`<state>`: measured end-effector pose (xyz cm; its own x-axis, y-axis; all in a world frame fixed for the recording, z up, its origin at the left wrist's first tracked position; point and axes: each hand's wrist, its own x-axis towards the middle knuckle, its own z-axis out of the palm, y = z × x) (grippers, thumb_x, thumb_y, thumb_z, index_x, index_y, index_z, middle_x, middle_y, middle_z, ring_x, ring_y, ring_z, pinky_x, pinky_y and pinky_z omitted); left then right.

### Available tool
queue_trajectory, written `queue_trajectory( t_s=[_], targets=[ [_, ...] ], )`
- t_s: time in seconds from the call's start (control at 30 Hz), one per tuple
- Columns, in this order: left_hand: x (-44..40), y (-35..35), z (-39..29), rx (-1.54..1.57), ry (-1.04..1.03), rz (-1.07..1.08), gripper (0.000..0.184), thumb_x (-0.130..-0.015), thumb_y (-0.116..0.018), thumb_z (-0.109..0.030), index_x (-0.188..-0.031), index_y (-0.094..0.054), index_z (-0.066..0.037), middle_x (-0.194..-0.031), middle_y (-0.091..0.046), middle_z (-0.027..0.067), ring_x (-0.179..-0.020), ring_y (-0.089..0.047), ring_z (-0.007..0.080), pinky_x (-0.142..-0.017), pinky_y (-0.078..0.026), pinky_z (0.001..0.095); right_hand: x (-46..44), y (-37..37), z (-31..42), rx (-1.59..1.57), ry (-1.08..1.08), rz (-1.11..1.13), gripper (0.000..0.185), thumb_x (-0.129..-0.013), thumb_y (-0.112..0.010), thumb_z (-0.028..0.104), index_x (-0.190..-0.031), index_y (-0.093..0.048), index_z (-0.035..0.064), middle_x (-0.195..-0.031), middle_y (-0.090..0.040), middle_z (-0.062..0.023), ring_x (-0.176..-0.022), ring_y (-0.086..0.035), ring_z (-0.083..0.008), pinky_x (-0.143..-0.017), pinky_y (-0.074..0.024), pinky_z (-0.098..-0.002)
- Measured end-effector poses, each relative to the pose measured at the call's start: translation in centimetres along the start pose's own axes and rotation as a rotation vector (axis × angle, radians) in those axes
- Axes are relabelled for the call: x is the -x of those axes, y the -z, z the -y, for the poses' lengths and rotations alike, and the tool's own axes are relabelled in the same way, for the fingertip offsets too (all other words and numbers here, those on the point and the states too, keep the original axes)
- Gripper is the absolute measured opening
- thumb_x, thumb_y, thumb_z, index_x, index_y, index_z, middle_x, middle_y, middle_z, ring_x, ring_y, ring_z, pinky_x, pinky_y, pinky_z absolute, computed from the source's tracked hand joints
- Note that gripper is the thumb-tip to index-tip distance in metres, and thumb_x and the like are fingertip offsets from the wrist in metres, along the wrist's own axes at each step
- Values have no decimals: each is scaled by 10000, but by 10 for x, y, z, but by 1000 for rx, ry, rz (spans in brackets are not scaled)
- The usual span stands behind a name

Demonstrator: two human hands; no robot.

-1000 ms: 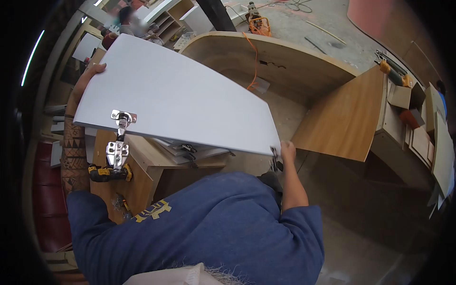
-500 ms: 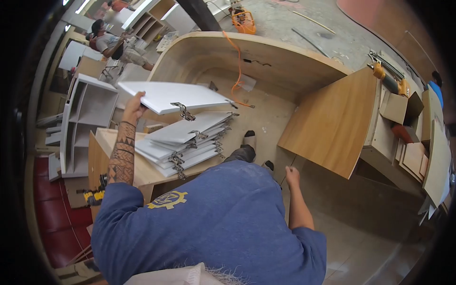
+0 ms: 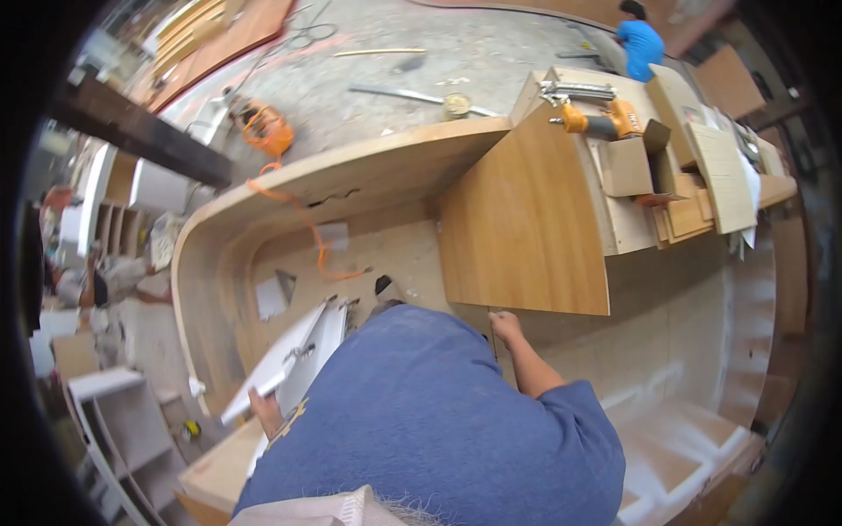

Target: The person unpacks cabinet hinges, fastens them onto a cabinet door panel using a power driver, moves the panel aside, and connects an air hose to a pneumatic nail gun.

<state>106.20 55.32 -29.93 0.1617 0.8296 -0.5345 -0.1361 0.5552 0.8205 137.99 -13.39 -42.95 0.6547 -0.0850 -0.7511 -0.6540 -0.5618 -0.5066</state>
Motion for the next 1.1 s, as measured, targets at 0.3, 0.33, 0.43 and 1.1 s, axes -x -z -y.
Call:
queue_trajectory(
  t_s=[0.3, 0.33, 0.43, 1.1],
  targets=[
    [5, 71, -18, -94, 318, -46, 469, -1005, -573, -332, -1335, -592, 1, -1295, -674, 139, -1173, -667, 293, -1036, -541, 483, -41, -40, 289, 57, 245, 66, 453, -1026, -667, 388, -1237, -716, -10, -996, -740, -114, -852, -685, -198, -761, -562, -368],
    [4, 73, -19, -165, 324, -119, 464, -1001, -581, -333, -1322, -595, 1, -1276, -674, 136, -1154, -665, 290, -1020, -542, 481, -41, -41, 311, 87, 234, 41, 431, -1033, -669, 379, -1238, -712, 4, -976, -721, -62, -825, -654, -148, -742, -550, -333],
    [5, 64, -12, -314, 337, -260, 452, -987, -604, -338, -1283, -606, 3, -1219, -672, 128, -1098, -661, 280, -971, -544, 475, -67, -51, 339, 116, 259, 37, 433, -1027, -668, 378, -1245, -712, 6, -992, -733, -72, -857, -669, -164, -763, -551, -347],
    [6, -29, 6, -652, 219, -784, 415, -893, -758, -372, -1019, -674, 14, -840, -665, 71, -723, -631, 217, -650, -559, 437, -172, 10, 344, 103, 95, 170, 263, -1069, -618, 320, -876, -610, 142, -698, -526, 44, -559, -472, -65, -480, -358, -248]
  ],
)
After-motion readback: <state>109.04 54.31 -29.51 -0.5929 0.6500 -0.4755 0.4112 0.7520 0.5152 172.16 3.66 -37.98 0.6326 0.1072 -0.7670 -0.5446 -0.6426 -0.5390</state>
